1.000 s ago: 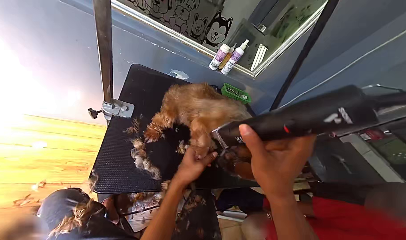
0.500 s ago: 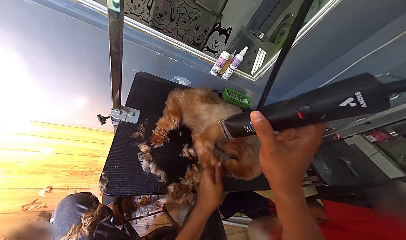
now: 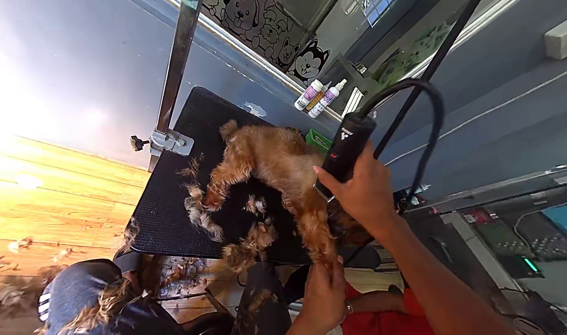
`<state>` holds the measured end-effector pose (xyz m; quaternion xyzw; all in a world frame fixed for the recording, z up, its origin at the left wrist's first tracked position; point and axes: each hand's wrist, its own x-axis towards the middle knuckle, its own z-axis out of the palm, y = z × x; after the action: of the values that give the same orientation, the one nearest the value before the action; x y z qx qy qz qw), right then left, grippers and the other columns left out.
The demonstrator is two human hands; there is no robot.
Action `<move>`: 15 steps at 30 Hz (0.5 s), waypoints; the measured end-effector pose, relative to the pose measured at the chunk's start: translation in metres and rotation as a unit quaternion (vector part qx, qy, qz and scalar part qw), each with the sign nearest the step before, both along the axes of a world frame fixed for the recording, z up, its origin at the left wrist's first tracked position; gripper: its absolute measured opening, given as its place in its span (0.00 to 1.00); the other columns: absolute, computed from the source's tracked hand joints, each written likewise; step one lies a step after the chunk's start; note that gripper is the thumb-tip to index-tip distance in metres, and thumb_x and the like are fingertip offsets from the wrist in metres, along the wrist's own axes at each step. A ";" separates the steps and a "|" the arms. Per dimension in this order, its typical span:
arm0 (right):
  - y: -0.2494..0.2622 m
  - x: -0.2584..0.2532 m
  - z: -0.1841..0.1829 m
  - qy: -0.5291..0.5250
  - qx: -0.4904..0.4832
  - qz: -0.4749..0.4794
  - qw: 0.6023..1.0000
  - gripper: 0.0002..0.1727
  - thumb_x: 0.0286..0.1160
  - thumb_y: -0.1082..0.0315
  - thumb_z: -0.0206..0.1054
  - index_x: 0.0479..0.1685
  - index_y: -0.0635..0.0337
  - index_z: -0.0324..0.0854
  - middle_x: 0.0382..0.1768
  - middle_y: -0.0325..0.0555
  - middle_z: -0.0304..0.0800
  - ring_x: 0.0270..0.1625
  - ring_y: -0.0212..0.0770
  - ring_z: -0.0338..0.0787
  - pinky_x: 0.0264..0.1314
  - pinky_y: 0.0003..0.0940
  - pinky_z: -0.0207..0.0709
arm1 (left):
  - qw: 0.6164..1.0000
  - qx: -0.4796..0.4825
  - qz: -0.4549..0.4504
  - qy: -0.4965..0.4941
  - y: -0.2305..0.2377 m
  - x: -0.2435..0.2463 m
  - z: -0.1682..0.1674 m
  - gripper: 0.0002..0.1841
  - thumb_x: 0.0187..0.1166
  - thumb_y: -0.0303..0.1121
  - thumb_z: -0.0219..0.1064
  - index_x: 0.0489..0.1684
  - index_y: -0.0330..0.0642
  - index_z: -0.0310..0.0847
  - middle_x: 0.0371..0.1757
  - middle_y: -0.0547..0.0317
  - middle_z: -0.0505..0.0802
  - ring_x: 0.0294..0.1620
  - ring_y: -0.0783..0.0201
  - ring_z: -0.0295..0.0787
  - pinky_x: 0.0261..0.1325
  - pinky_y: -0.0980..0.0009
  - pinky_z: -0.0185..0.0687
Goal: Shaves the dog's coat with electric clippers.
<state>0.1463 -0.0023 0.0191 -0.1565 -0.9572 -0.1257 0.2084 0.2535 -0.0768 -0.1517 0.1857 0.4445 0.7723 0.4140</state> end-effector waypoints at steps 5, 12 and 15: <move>-0.016 -0.004 -0.030 -0.136 -0.027 -0.015 0.990 0.49 0.69 0.38 0.74 0.77 0.71 0.65 0.37 0.61 0.89 0.40 0.64 0.92 0.40 0.64 0.83 | 1.000 -0.010 -0.015 0.006 0.003 0.002 -0.012 0.21 0.91 0.48 0.50 0.41 0.41 0.81 0.26 0.62 0.81 0.29 0.63 0.81 0.41 0.60 0.82; -0.006 -0.014 -0.010 -0.014 -0.099 0.012 0.995 0.48 0.66 0.35 0.74 0.76 0.64 0.68 0.38 0.55 0.90 0.39 0.55 0.92 0.39 0.61 0.84 | 0.998 -0.049 -0.040 0.027 0.006 0.003 -0.028 0.22 0.90 0.49 0.50 0.42 0.41 0.82 0.28 0.59 0.83 0.32 0.61 0.83 0.45 0.57 0.83; 0.007 -0.027 0.013 0.087 0.015 0.056 0.995 0.46 0.67 0.38 0.74 0.69 0.73 0.69 0.38 0.60 0.91 0.40 0.59 0.93 0.41 0.60 0.84 | 0.996 -0.053 -0.058 0.030 0.006 0.002 -0.032 0.21 0.90 0.48 0.49 0.36 0.44 0.80 0.25 0.62 0.81 0.28 0.63 0.80 0.40 0.59 0.81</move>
<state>0.1192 0.0048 0.0319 -0.1100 -0.9406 -0.1144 0.3000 0.2556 -0.0707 -0.1841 0.2121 0.4860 0.7162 0.4537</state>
